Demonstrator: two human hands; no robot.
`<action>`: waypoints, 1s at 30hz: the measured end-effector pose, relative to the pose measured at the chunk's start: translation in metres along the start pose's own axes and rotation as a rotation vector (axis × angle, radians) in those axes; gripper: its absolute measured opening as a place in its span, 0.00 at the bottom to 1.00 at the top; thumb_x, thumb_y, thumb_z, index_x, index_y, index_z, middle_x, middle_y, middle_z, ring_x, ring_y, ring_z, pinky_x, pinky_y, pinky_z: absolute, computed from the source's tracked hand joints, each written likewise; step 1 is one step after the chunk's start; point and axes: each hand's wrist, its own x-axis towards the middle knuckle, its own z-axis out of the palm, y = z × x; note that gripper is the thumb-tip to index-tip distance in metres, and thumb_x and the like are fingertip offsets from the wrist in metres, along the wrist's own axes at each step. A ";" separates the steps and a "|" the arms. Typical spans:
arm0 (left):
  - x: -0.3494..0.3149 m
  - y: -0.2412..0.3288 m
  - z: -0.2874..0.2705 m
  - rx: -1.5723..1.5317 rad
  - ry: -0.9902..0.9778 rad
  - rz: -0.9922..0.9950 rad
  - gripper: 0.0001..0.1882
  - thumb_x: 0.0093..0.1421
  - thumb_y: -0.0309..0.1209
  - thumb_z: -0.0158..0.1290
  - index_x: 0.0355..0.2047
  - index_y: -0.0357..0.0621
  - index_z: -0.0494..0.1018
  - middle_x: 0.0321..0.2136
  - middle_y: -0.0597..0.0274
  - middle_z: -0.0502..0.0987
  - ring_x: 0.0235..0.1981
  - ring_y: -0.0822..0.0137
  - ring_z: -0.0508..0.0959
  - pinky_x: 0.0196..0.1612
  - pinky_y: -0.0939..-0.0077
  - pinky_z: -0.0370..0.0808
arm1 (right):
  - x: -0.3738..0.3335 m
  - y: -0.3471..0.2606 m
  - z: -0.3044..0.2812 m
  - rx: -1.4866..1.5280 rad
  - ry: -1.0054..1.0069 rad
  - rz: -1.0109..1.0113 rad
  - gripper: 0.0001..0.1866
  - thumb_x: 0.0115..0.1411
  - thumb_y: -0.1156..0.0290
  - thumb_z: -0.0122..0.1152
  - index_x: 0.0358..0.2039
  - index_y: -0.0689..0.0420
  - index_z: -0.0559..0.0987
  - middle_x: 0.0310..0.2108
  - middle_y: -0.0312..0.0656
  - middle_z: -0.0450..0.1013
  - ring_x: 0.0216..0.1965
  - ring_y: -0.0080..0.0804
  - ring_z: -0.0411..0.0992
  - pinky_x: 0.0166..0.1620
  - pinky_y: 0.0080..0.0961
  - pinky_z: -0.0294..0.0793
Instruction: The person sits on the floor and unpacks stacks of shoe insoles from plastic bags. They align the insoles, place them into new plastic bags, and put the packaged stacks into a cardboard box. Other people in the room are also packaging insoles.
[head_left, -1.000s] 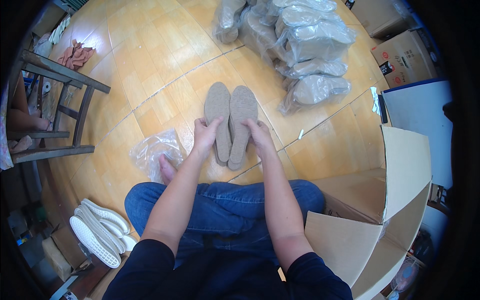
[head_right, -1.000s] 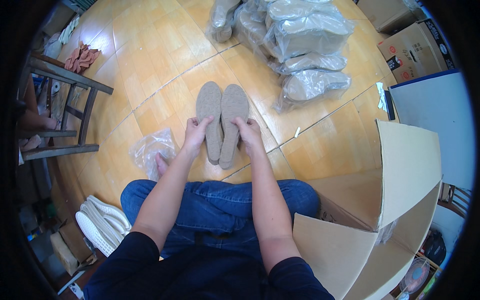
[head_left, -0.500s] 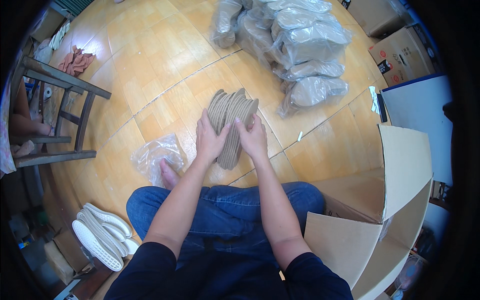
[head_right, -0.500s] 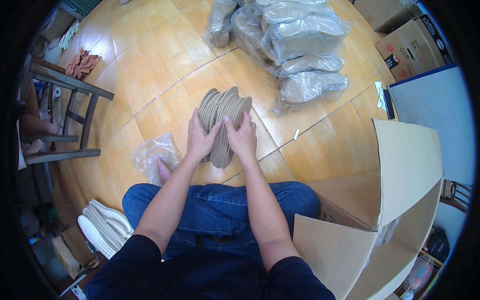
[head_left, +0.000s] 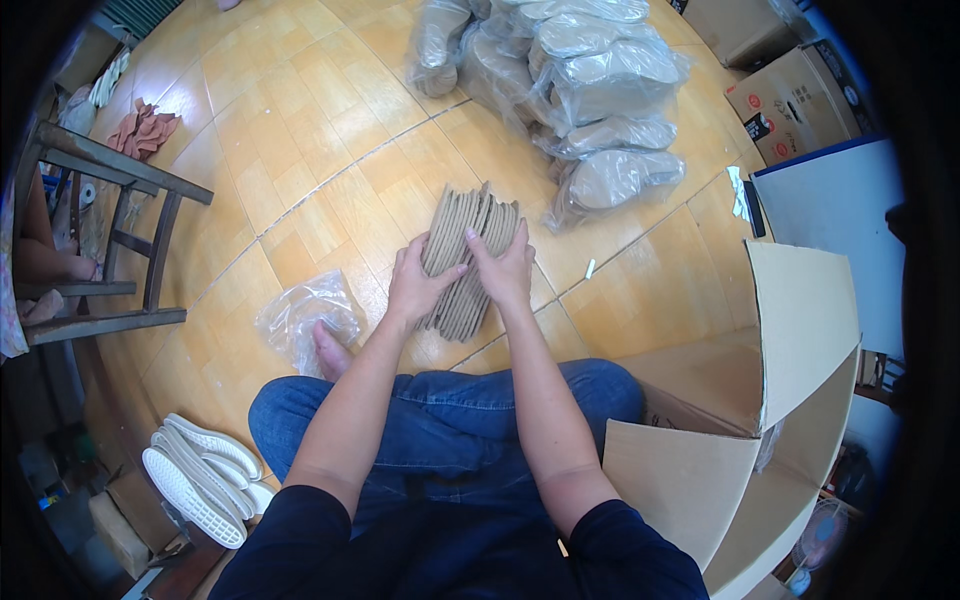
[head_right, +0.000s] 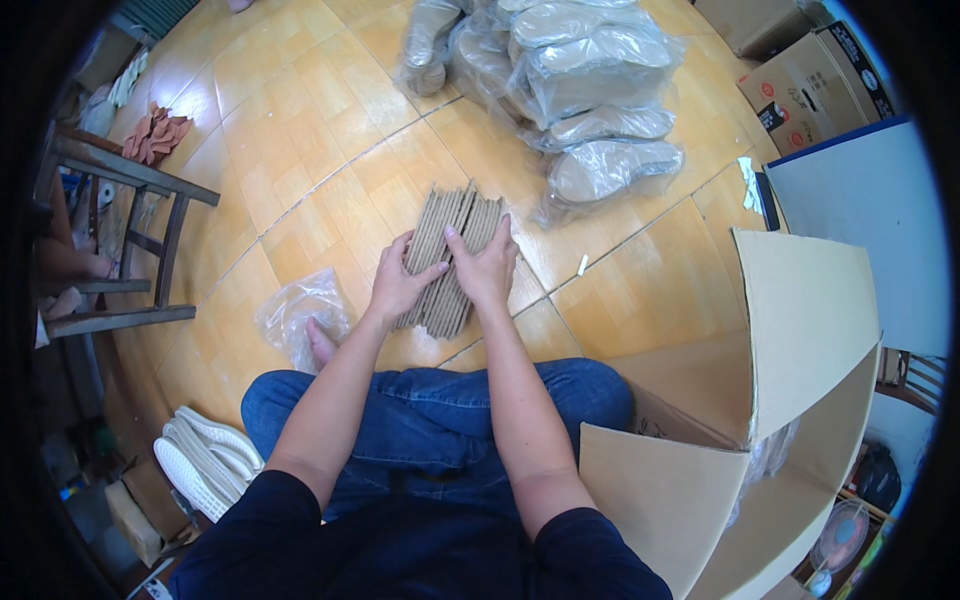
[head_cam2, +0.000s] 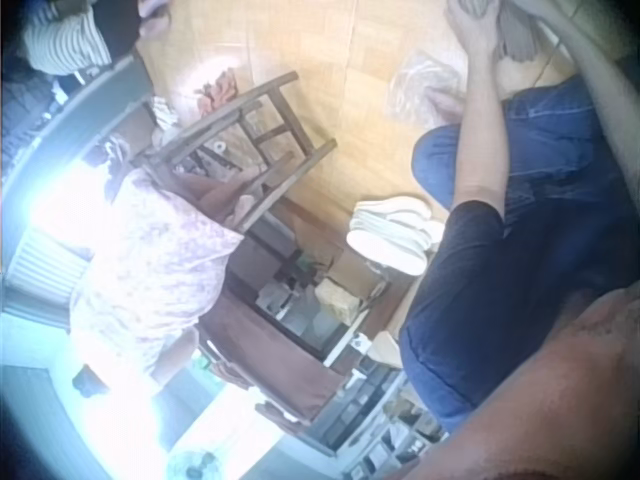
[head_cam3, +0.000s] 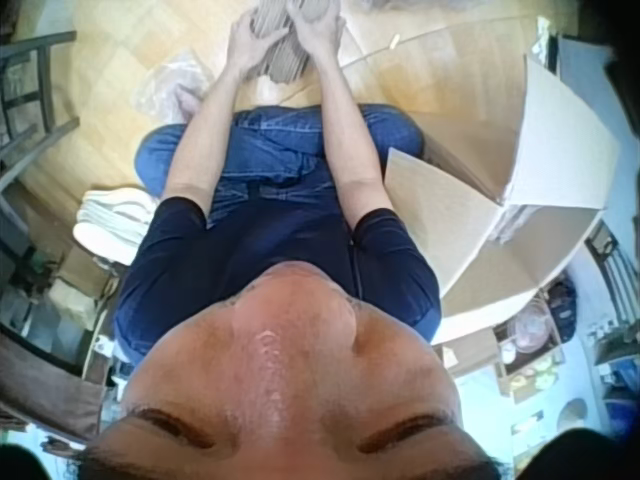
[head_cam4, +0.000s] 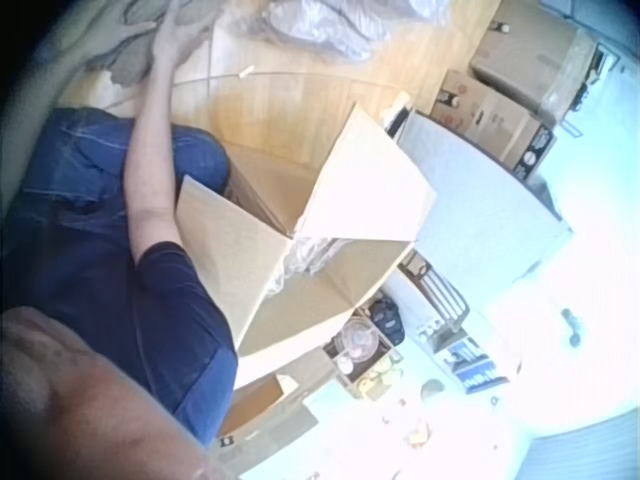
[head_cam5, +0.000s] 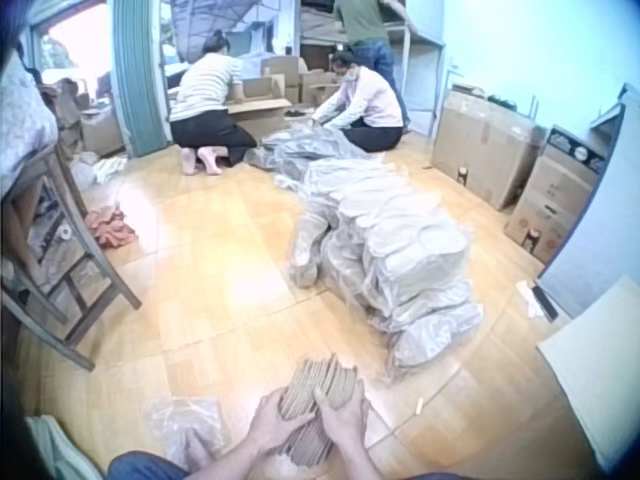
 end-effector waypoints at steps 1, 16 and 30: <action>0.002 -0.002 -0.001 -0.003 -0.011 0.001 0.44 0.45 0.47 0.67 0.58 0.40 0.63 0.50 0.45 0.68 0.53 0.50 0.70 0.55 0.63 0.68 | 0.001 0.000 0.000 0.004 -0.001 0.028 0.56 0.49 0.42 0.64 0.67 0.60 0.48 0.56 0.65 0.58 0.59 0.58 0.60 0.60 0.42 0.60; -0.003 0.014 -0.012 0.231 0.093 0.018 0.44 0.48 0.39 0.62 0.62 0.37 0.55 0.51 0.43 0.70 0.52 0.47 0.71 0.54 0.59 0.69 | 0.002 -0.005 -0.013 0.060 0.072 0.000 0.53 0.48 0.56 0.67 0.68 0.59 0.47 0.52 0.59 0.65 0.54 0.52 0.67 0.55 0.39 0.67; 0.001 0.010 -0.010 0.192 0.040 -0.083 0.49 0.49 0.39 0.61 0.65 0.36 0.46 0.53 0.37 0.68 0.54 0.46 0.71 0.54 0.58 0.68 | -0.019 -0.071 -0.085 1.044 -0.053 -0.481 0.45 0.48 0.76 0.59 0.66 0.66 0.50 0.60 0.53 0.58 0.60 0.37 0.61 0.62 0.30 0.61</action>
